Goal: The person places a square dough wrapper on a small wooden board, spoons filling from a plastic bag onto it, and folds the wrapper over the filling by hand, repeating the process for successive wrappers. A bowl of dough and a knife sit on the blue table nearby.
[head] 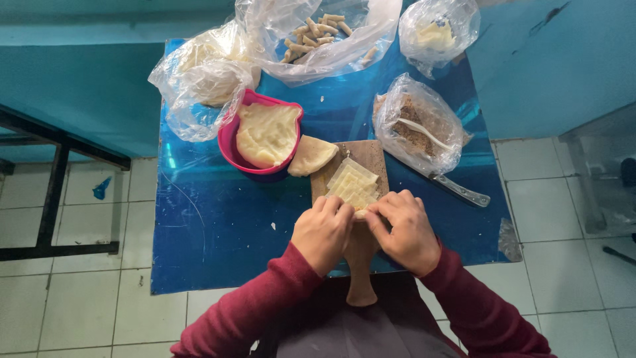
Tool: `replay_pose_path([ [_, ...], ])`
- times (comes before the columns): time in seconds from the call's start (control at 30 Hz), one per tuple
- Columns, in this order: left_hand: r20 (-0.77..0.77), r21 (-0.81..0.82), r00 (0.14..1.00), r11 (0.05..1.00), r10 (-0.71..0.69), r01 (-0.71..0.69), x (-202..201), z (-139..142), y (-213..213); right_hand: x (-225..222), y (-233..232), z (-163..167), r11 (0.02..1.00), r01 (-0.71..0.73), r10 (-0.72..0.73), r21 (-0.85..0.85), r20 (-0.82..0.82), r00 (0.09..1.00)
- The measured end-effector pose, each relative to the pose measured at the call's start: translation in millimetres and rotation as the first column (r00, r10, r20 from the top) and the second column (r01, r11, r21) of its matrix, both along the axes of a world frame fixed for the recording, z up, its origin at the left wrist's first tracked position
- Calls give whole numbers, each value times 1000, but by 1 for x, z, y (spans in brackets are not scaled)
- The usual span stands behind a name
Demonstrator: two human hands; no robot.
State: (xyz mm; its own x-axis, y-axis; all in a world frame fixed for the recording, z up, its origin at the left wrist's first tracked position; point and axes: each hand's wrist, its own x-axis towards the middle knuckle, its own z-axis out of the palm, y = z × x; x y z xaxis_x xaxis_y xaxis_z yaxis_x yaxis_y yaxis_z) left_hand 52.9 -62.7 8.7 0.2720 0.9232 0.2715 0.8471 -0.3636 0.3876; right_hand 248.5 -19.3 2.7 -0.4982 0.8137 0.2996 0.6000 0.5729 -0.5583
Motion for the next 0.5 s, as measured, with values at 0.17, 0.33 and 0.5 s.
replay_pose_path([
  [0.17,0,-23,1000,1000,6,-6,1,-3,9,-9,2,1,995,96,-95,-24,53,994],
  [0.33,176,-104,983,994,51,-33,-3,-4,16,-13,8,3,988,127,-118,-83,107,987],
  [0.5,106,-15,994,999,-31,33,-7,-4,14,-9,6,8,998,-29,28,63,20,999],
])
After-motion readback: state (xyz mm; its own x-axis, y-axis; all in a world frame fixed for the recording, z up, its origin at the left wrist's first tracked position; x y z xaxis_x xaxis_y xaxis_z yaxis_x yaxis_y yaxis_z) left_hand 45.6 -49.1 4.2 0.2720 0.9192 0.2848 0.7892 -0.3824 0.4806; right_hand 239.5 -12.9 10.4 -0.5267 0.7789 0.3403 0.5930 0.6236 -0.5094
